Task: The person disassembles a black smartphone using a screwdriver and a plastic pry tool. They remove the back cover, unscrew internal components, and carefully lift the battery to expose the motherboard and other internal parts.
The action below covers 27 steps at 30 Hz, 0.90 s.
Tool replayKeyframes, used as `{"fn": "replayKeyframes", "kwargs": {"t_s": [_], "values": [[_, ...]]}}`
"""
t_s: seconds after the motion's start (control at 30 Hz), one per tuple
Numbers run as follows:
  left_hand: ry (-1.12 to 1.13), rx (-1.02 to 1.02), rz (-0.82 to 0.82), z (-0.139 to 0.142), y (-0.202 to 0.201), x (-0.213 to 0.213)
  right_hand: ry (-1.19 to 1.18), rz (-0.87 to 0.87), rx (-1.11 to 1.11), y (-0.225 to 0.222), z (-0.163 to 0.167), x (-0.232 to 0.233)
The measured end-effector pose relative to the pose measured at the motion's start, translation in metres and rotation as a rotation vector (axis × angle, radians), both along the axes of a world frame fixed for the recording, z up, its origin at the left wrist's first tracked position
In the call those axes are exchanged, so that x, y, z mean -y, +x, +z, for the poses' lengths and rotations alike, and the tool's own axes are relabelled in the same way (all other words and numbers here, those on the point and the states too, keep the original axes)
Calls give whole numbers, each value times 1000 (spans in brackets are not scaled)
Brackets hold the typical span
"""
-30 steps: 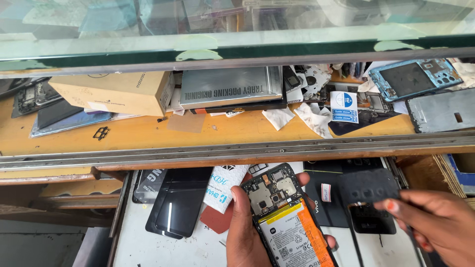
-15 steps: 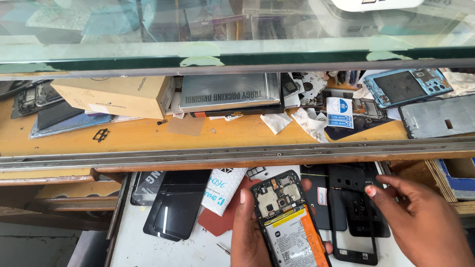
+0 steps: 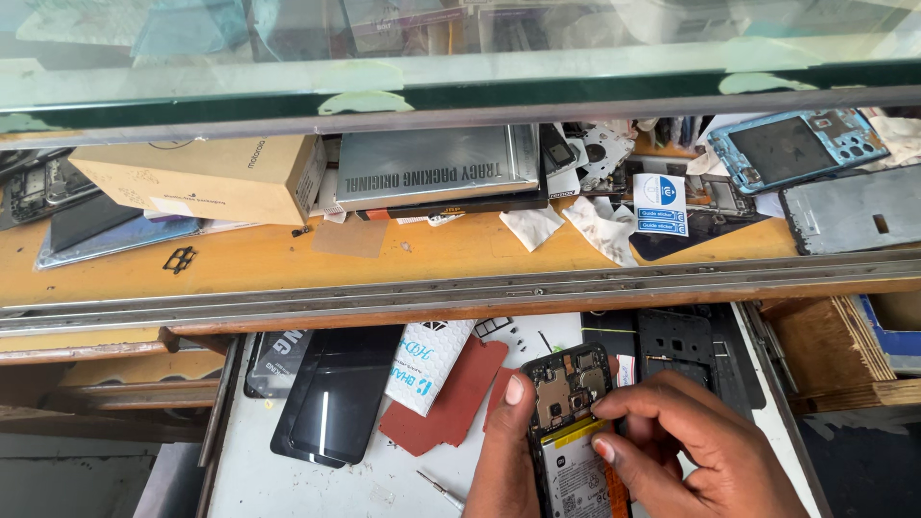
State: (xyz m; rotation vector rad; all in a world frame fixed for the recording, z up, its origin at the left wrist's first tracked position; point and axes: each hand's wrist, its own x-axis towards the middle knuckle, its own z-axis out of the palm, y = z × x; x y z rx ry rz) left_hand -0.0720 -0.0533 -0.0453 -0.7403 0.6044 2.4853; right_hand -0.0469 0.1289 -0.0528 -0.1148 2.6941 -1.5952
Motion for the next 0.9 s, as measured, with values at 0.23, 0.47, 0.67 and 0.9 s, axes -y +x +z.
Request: {"fn": "replayKeyframes", "kwargs": {"t_s": [0.23,0.47,0.67,0.9], "values": [[97,-129,-160,-11,4,1,-150,-50,269,2,-18,-11],[-105,-61,-235,-9,1,2,-243,-116,373,4,-24,-14],[-26,-274,-12,15,-5,11,31,9,109,5,-1,-1],[7,-355,440,45,-24,65,355,307,332,-10,-18,10]]}}
